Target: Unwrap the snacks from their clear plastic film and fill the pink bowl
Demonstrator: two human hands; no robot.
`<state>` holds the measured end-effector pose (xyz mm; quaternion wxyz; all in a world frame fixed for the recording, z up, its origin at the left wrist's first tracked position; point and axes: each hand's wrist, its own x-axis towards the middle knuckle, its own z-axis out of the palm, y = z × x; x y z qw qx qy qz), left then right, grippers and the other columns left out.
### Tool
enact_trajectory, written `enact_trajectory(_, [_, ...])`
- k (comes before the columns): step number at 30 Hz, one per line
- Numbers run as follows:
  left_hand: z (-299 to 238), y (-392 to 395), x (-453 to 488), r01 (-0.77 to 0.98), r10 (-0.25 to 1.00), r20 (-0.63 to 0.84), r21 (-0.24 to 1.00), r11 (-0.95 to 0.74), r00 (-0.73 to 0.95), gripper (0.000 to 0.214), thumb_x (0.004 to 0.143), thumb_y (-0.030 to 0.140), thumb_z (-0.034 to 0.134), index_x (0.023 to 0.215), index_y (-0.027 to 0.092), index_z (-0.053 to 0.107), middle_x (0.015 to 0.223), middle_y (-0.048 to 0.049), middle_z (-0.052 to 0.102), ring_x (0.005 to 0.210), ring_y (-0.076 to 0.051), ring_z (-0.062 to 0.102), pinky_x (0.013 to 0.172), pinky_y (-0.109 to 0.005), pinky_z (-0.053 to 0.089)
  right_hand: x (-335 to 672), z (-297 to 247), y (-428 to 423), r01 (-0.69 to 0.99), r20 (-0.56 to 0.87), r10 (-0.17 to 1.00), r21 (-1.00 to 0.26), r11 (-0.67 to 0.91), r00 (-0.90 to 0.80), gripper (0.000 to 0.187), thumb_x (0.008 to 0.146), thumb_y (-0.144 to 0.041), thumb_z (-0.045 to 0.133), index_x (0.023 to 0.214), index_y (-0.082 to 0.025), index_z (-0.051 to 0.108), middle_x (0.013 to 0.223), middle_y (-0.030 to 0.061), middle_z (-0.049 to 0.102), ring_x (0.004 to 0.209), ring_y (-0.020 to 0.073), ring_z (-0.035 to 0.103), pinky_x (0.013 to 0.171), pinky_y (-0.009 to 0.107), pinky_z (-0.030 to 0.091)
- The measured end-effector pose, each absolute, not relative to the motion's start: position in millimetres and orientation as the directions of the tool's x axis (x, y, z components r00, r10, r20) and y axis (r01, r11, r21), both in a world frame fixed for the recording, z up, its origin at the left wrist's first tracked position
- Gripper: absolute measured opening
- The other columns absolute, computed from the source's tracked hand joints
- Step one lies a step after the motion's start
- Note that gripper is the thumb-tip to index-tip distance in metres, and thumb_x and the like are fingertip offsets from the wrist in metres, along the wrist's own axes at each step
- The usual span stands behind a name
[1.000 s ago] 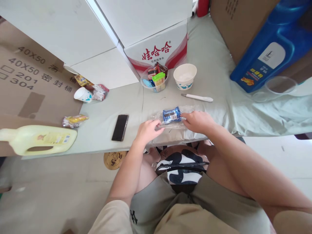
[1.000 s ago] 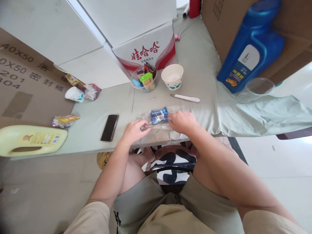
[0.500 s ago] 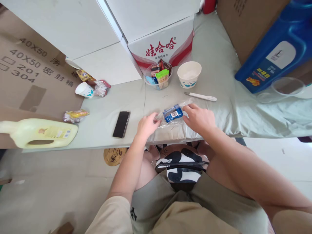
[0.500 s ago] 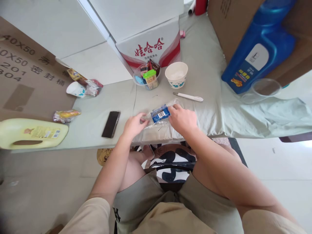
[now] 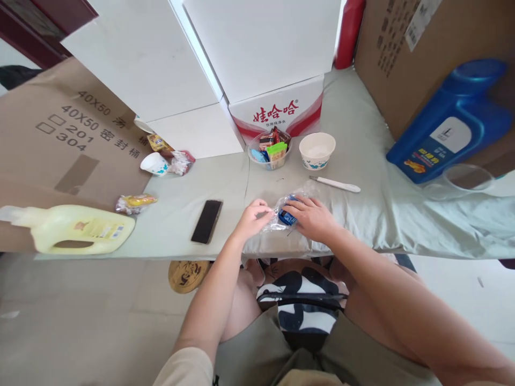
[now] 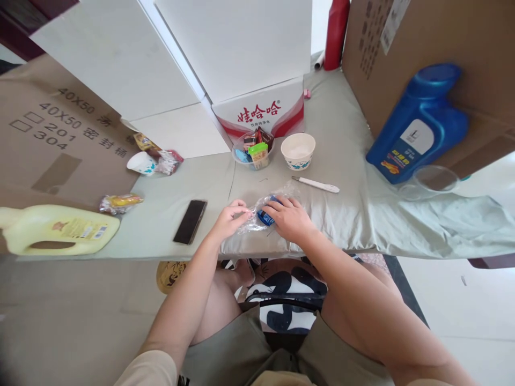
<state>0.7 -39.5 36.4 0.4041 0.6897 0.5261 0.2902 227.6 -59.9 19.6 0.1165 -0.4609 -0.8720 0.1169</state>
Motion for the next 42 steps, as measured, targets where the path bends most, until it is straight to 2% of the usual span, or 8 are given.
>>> enact_trajectory(6, [25.5, -36.5, 19.7, 0.325, 0.954, -0.192, 0.939, 0.111, 0.229, 0.041, 0.069, 0.037, 0.076, 0.061, 0.020, 0.039, 0.075, 0.0025, 0.050, 0.079, -0.014, 0.053, 0.080, -0.028, 0.044, 220.9, 30.1, -57.4, 0.852, 0.027, 0.882, -0.248, 0.461, -0.470, 0.052, 0.091, -0.018, 0.050, 0.142, -0.024, 0.058, 0.150, 0.0122, 0.057, 0.121, 0.0346, 0.054, 0.089, 0.045, 0.042])
enact_trajectory(10, [24.0, -43.2, 31.7, 0.159, 0.915, -0.299, 0.951, 0.264, 0.270, 0.025, 0.063, 0.024, 0.080, 0.068, 0.018, 0.056, 0.067, 0.0048, 0.051, 0.078, -0.014, 0.058, 0.085, -0.029, 0.048, 219.4, 34.0, -55.8, 0.838, -0.019, 0.867, -0.269, 0.475, -0.498, 0.058, 0.089, -0.015, 0.050, 0.146, -0.025, 0.054, 0.152, 0.0107, 0.055, 0.117, 0.0319, 0.059, 0.088, 0.043, 0.044])
enact_trajectory(13, [23.7, -44.3, 30.8, -0.148, 0.886, -0.384, 0.891, 0.429, 0.259, 0.029, 0.061, 0.020, 0.081, 0.087, 0.017, 0.068, 0.084, -0.0005, 0.069, 0.083, -0.014, 0.066, 0.085, -0.030, 0.052, 221.9, 34.4, -54.2, 0.830, -0.021, 0.878, -0.339, 0.444, -0.478, 0.064, 0.086, -0.014, 0.053, 0.148, -0.028, 0.050, 0.150, 0.0086, 0.057, 0.117, 0.0304, 0.062, 0.091, 0.041, 0.047])
enact_trajectory(19, [9.9, -28.3, 20.0, -0.461, 0.902, -0.402, 0.778, 0.427, 0.158, 0.017, 0.063, 0.017, 0.076, 0.073, 0.017, 0.063, 0.104, -0.0098, 0.078, 0.105, -0.022, 0.073, 0.066, -0.022, 0.049, 233.6, 26.8, -46.3, 0.747, -0.009, 0.895, -0.554, 0.367, -0.446, 0.065, 0.078, -0.015, 0.064, 0.142, -0.022, 0.054, 0.145, 0.0106, 0.058, 0.125, 0.0287, 0.061, 0.101, 0.039, 0.049])
enact_trajectory(27, [8.5, -1.9, 6.1, -0.456, 0.913, -0.408, 0.812, 0.363, 0.001, 0.014, 0.062, 0.016, 0.071, 0.061, 0.016, 0.057, 0.095, -0.0086, 0.078, 0.077, -0.013, 0.071, 0.054, -0.019, 0.044, 251.0, 26.5, -50.6, 0.808, -0.068, 0.934, -0.525, 0.266, -0.352, 0.061, 0.083, -0.030, 0.063, 0.143, -0.024, 0.054, 0.137, 0.0132, 0.058, 0.106, 0.0283, 0.068, 0.087, 0.041, 0.056])
enact_trajectory(32, [10.9, -1.5, -3.2, -0.444, 0.880, -0.465, 0.811, 0.381, -0.094, 0.022, 0.061, 0.016, 0.073, 0.060, 0.017, 0.051, 0.088, -0.0077, 0.076, 0.078, -0.014, 0.070, 0.052, -0.019, 0.040, 248.5, 25.9, -51.6, 0.812, 0.123, 0.929, -0.456, 0.365, -0.348, 0.042, 0.082, -0.036, 0.064, 0.121, -0.020, 0.066, 0.125, 0.0144, 0.066, 0.114, 0.0331, 0.063, 0.100, 0.049, 0.049])
enact_trajectory(37, [9.3, -4.8, -5.9, -0.377, 0.915, -0.395, 0.863, 0.336, -0.089, 0.031, 0.065, 0.019, 0.071, 0.055, 0.019, 0.042, 0.077, -0.0056, 0.072, 0.070, -0.012, 0.063, 0.053, -0.020, 0.037, 237.4, 35.8, -55.7, 0.829, 0.199, 0.959, -0.487, 0.274, -0.200, 0.034, 0.081, -0.043, 0.064, 0.109, -0.025, 0.066, 0.125, 0.0128, 0.071, 0.127, 0.0385, 0.058, 0.105, 0.061, 0.043])
enact_trajectory(42, [5.7, -7.5, -7.2, -0.318, 0.929, -0.363, 0.890, 0.325, -0.068, 0.029, 0.067, 0.018, 0.068, 0.053, 0.019, 0.042, 0.059, 0.0013, 0.057, 0.059, -0.009, 0.051, 0.055, -0.023, 0.034, 256.4, 67.7, -78.6, 0.851, 0.236, 0.967, -0.524, 0.040, 0.100, 0.041, 0.086, -0.059, 0.053, 0.111, -0.028, 0.063, 0.090, 0.0127, 0.072, 0.086, 0.0369, 0.069, 0.078, 0.056, 0.055])
